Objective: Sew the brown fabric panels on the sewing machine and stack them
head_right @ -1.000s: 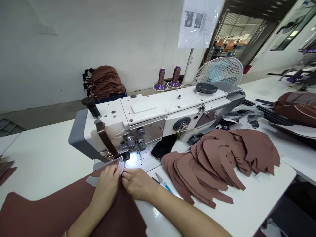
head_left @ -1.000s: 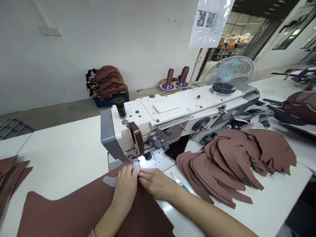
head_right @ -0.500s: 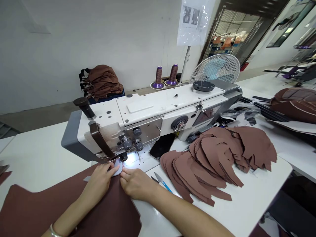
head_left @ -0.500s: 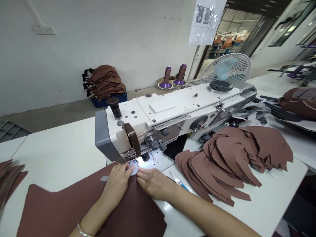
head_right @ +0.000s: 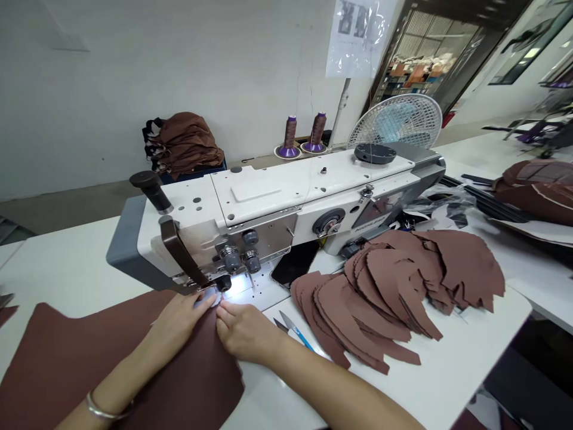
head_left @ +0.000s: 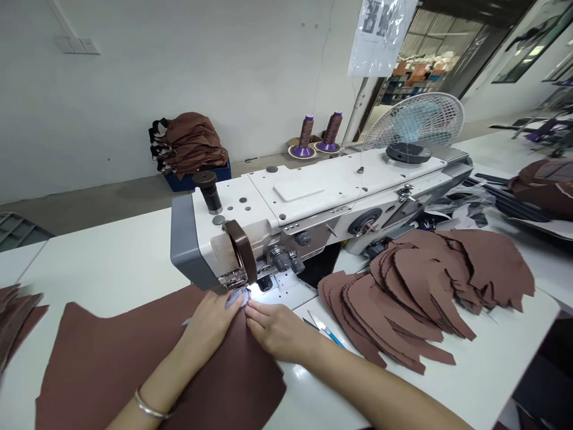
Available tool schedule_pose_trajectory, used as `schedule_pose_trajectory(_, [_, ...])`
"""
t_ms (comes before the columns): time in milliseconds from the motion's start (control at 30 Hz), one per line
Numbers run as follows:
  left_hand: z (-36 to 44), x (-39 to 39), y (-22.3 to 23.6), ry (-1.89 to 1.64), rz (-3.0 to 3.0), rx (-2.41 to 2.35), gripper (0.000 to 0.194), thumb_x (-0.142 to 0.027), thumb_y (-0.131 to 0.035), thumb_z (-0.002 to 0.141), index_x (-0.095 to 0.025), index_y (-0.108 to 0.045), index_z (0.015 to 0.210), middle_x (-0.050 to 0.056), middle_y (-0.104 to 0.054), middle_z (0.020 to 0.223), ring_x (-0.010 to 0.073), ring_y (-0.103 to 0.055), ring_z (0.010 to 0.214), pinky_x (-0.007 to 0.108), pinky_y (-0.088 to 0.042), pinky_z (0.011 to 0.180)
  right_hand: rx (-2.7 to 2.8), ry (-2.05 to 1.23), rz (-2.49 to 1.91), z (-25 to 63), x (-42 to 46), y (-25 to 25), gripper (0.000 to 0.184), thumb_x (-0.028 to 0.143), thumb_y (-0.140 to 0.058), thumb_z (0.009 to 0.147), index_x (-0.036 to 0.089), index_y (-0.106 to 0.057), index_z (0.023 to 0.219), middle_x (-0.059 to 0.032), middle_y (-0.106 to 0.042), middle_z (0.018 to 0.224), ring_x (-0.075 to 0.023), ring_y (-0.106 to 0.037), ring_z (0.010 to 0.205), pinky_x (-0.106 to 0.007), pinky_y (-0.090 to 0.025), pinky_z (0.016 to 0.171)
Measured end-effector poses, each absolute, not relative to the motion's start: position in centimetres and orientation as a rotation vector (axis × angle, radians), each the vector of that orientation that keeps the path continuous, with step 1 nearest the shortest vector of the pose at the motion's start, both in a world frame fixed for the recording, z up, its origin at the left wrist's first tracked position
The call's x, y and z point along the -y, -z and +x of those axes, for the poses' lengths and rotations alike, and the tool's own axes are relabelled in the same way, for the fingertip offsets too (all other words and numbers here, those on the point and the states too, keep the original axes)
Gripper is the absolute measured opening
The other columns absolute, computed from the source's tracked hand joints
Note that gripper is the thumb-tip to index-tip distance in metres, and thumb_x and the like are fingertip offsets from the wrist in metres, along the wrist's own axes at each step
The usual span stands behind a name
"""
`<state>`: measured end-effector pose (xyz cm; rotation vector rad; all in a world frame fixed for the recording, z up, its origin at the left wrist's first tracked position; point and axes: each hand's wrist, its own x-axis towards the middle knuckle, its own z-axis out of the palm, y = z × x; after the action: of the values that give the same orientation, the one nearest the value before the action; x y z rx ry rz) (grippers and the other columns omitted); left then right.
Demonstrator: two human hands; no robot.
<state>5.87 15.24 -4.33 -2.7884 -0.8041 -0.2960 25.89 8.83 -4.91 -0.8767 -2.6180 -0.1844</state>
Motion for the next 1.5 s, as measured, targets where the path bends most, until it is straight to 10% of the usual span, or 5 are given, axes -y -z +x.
schedule_pose_trajectory(1500, [9.8, -11.8, 3.6, 0.049, -2.923, 1.475, 0.029, 0.000, -0.038, 0.081, -0.014, -0.063, 0.089, 0.007, -0.056, 0.085, 0.0207, -0.053, 0.083, 0.034, -0.046, 0.077, 2.484, 0.476, -0.906, 24.3, -8.4, 6.3, 0.025, 0.003, -0.039, 0.088, -0.006, -0.060, 0.098, -0.0237, -0.066, 0.092, -0.0277, -0.064, 0.088, -0.047, -0.046, 0.093])
